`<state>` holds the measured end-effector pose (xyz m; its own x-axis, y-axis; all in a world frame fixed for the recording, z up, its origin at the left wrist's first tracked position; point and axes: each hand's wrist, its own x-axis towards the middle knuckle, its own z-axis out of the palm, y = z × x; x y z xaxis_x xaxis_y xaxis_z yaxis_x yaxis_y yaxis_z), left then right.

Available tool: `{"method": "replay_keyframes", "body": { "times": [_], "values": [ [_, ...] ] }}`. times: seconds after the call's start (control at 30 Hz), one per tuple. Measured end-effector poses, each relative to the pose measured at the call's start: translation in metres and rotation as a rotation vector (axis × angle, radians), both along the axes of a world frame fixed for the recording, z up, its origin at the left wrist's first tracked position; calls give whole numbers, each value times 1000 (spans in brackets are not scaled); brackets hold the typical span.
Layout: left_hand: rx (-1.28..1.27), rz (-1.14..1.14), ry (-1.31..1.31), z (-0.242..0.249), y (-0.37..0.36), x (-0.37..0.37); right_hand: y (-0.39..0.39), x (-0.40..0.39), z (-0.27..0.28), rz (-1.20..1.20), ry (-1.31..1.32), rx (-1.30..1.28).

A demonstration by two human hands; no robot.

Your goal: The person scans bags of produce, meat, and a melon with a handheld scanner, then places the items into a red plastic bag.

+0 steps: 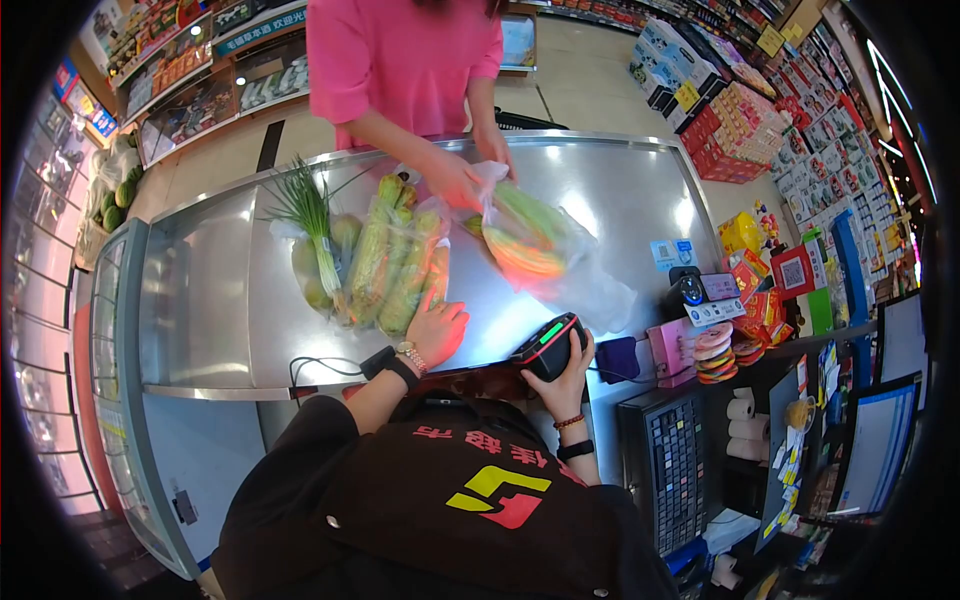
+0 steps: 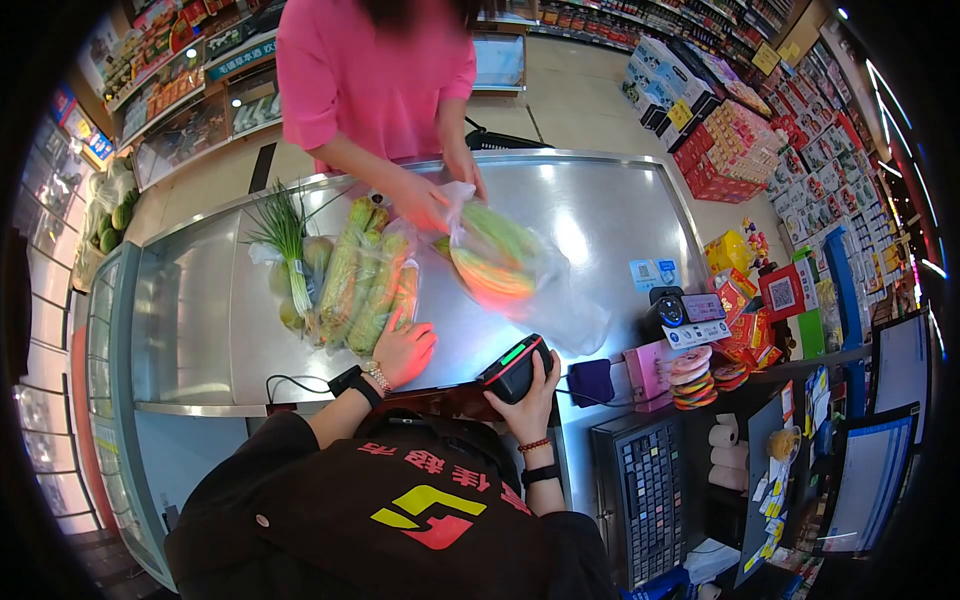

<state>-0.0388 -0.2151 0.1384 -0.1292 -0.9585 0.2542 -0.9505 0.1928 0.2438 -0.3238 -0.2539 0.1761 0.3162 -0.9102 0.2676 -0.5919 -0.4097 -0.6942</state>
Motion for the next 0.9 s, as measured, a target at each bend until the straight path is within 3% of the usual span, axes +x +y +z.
{"method": "replay_keyframes", "body": {
  "times": [0.33, 0.43, 0.63, 0.7, 0.9],
  "values": [
    [65, -21, 17, 7, 1, 0, 0, 1, 0, -3, -6, 7],
    [-61, -162, 116, 11, 6, -7, -1, 0, -3, 3, -20, 1],
    [257, -460, 383, -3, 22, -36, -3, 4, -3, -5, -31, 3],
    [232, -473, 306, -23, 21, -33, -3, 4, -2, -8, -22, 8],
    [335, -449, 265, -16, 28, -33, -2, 7, 4, -20, -20, 16]
  ]
}}
